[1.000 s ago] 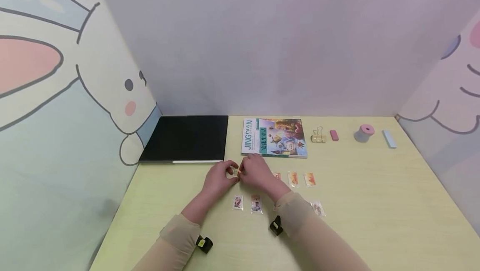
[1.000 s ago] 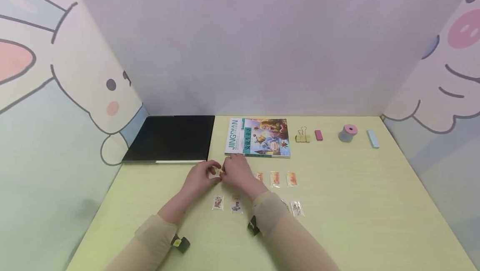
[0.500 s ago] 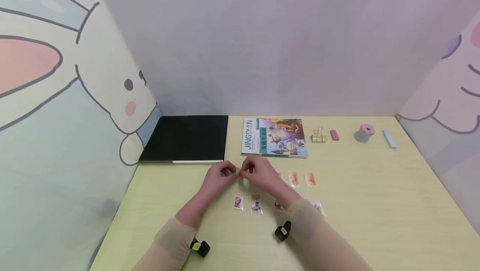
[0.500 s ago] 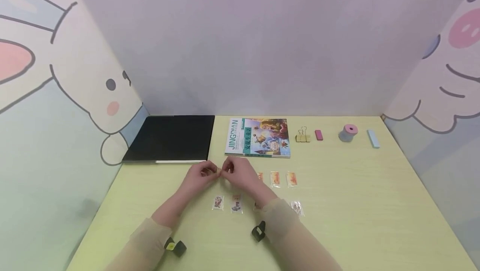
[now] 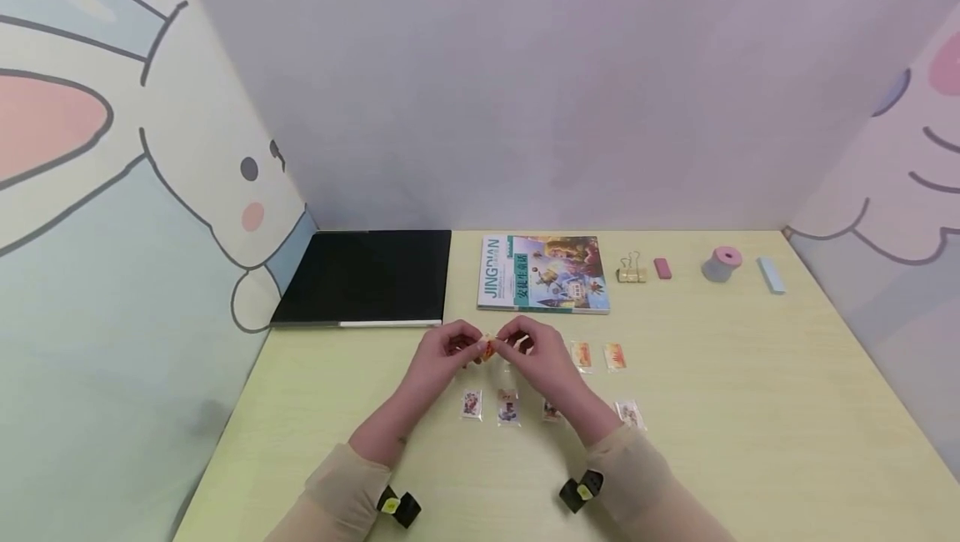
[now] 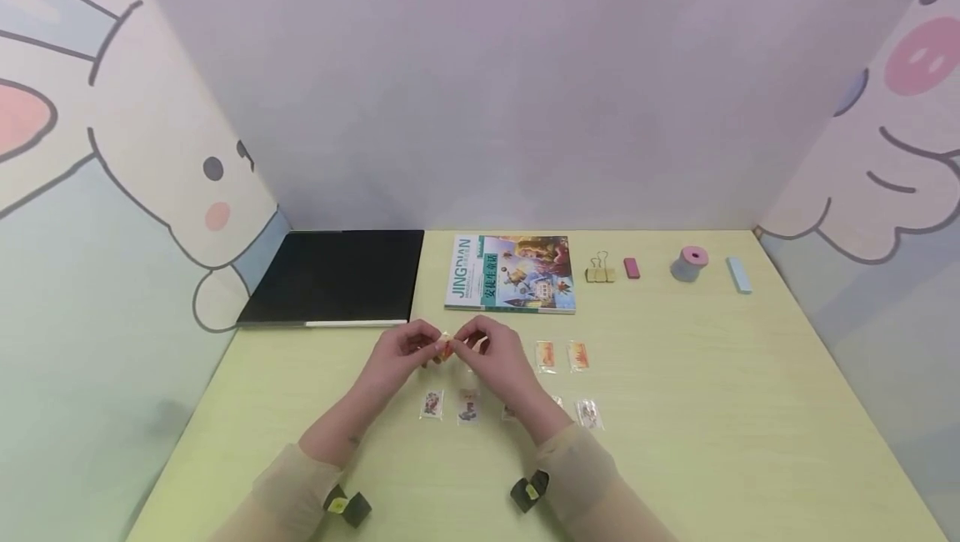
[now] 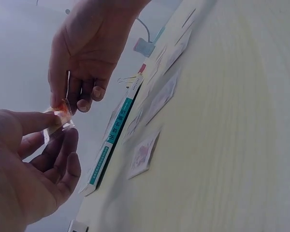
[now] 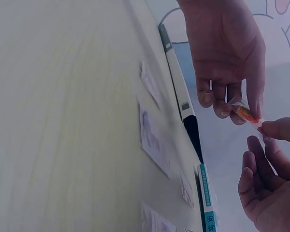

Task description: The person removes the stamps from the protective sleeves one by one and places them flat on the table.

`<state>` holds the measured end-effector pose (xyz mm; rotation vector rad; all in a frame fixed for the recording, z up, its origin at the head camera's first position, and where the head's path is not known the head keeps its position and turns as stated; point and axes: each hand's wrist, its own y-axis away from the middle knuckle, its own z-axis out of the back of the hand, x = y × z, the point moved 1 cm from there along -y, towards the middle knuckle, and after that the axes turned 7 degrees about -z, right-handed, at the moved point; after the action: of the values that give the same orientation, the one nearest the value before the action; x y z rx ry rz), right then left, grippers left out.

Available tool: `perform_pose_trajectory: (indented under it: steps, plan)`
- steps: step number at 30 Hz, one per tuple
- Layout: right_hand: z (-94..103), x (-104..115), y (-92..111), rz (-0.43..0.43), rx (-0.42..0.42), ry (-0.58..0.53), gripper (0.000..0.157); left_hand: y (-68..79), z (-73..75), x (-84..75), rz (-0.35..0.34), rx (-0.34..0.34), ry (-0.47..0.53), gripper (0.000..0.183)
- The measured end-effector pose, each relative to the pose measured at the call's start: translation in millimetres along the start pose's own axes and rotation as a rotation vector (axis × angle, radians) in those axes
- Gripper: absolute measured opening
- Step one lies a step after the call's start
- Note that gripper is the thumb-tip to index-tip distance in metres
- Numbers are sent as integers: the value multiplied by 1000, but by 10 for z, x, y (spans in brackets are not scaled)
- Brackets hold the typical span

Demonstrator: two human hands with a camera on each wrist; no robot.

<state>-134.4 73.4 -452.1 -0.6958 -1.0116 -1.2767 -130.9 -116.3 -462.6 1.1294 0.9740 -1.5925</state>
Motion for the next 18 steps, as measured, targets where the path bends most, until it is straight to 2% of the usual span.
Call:
perform_pose_trajectory:
  steps: [2, 9, 18]
  plan:
    - [-3, -5, 16, -15, -9, 15, 8, 8, -18, -22, 13, -6, -6, 14]
    - [-11, -10, 16, 7, 10, 56, 5, 96, -34, -390, 29, -15, -48, 14]
    - [54, 16, -32, 38, 41, 114, 9, 84, -48, -368, 13, -3, -48, 15]
